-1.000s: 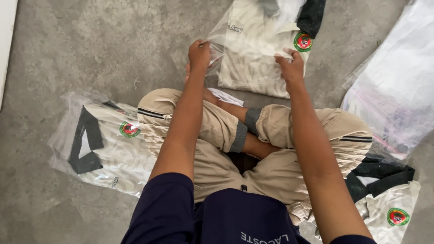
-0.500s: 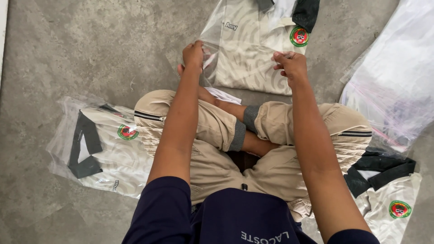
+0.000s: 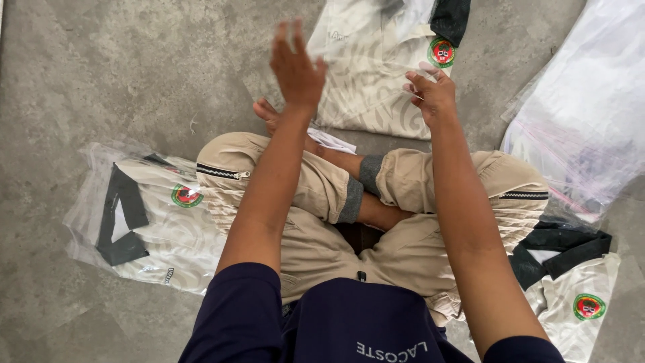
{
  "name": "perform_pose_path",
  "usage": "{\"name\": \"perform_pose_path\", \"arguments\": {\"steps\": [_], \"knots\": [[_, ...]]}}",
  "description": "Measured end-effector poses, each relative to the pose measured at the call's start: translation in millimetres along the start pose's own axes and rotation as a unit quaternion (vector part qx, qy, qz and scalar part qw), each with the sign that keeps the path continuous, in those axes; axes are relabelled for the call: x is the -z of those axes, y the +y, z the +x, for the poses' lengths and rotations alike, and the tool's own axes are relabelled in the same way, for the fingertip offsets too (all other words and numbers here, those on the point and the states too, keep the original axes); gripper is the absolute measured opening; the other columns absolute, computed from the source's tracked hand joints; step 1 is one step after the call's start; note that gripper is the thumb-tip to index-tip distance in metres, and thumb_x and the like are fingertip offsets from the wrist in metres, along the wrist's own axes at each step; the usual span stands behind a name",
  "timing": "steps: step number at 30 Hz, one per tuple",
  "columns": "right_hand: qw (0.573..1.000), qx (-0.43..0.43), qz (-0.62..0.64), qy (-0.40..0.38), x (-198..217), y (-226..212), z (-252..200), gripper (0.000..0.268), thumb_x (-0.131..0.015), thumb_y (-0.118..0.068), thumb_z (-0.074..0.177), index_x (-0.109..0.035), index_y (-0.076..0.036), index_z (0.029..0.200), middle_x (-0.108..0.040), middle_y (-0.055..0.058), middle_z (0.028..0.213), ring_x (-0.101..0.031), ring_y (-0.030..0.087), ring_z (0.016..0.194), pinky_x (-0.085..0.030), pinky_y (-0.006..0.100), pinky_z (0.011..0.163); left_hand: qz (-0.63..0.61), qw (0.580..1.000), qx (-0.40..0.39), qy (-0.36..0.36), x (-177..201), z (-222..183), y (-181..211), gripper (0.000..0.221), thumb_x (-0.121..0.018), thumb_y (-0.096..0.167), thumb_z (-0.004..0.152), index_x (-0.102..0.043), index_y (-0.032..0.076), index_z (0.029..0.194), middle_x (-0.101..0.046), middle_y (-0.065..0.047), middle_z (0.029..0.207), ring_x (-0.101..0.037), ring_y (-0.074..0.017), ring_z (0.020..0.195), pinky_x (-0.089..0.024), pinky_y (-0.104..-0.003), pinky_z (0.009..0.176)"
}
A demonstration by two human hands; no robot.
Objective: Folding a shirt and placing it into a clear plastic bag for packaging while sitting on the floor.
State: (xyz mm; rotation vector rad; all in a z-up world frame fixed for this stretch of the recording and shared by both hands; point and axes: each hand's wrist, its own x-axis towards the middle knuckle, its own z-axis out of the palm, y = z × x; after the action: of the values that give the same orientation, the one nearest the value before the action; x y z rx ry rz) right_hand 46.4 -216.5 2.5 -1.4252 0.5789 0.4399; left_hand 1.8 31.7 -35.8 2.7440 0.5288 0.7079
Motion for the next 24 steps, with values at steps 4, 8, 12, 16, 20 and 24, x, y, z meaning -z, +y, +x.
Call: {"name": "perform_pose_path", "arguments": {"steps": [4, 8, 12, 16, 20, 24], "knots": [[1.0, 0.015, -0.006, 0.004, 1.1, 2.2, 3.3, 0.034, -0.077, -0.019, 0.072, -0.059, -0.012, 0.1, -0.069, 0.004, 0.08, -0.059, 0.009, 0.053, -0.035, 0.02, 0.043, 0.017, 0.981, -0.191, 0.013, 5.0, -4.7, 30.9, 0.07, -0.071, 0.036, 0.087, -0.026, 0.02, 0.138, -0.03, -0.007, 0.138, -0.039, -0.021, 0.123, -0.042, -0.034, 0.098], [0.999, 0.017, -0.027, 0.012, 1.3, 0.6, 0.9, 0.023, -0.075, -0.026, 0.074, -0.061, -0.017, 0.091, -0.062, -0.001, 0.079, -0.054, 0.007, 0.05, -0.033, 0.019, 0.042, -0.07, 0.928, -0.362, -0.041, 13.7, -15.0, 44.2, 0.026, -0.066, 0.01, 0.08, -0.055, 0.013, 0.102, -0.054, -0.005, 0.1, -0.053, -0.0212, 0.092, -0.045, -0.032, 0.07], [1.0, 0.021, -0.014, -0.002, 0.3, -2.4, -2.5, 0.022, -0.072, -0.027, 0.078, -0.06, -0.016, 0.093, -0.059, -0.002, 0.08, -0.053, 0.007, 0.051, -0.033, 0.019, 0.043, -0.017, 0.925, -0.357, -0.127, -2.6, -21.1, 36.3, 0.046, -0.073, 0.022, 0.078, -0.052, 0.015, 0.118, -0.047, -0.011, 0.126, -0.046, -0.0267, 0.114, -0.045, -0.041, 0.084], [0.999, 0.028, -0.006, -0.021, 2.4, 5.6, 4.0, 0.022, -0.07, -0.018, 0.076, -0.06, -0.016, 0.095, -0.062, -0.002, 0.077, -0.056, 0.008, 0.053, -0.031, 0.019, 0.045, 0.055, 0.947, -0.249, -0.196, -14.8, -18.7, 21.3, 0.067, -0.072, 0.03, 0.08, -0.036, 0.02, 0.137, -0.029, -0.013, 0.141, -0.035, -0.0323, 0.126, -0.038, -0.049, 0.096], [0.999, 0.036, -0.006, -0.029, 9.8, 19.0, 22.9, 0.022, -0.062, -0.017, 0.078, -0.061, -0.016, 0.099, -0.061, -0.003, 0.074, -0.058, 0.008, 0.054, -0.034, 0.019, 0.044, 0.052, 0.968, -0.085, -0.229, -14.6, -11.6, 7.2, 0.043, -0.06, 0.024, 0.083, -0.048, 0.018, 0.124, -0.047, -0.008, 0.121, -0.045, -0.0265, 0.114, -0.039, -0.047, 0.089], [0.998, 0.051, 0.009, -0.02, 15.1, 28.8, 37.1, 0.022, -0.06, -0.024, 0.077, -0.064, -0.017, 0.097, -0.057, -0.003, 0.068, -0.057, 0.009, 0.052, -0.037, 0.02, 0.043, -0.026, 0.959, 0.063, -0.276, -28.1, -12.6, -15.1, 0.019, -0.053, 0.027, 0.086, -0.06, 0.018, 0.101, -0.063, -0.004, 0.094, -0.061, -0.0249, 0.093, -0.041, -0.044, 0.077]]}}
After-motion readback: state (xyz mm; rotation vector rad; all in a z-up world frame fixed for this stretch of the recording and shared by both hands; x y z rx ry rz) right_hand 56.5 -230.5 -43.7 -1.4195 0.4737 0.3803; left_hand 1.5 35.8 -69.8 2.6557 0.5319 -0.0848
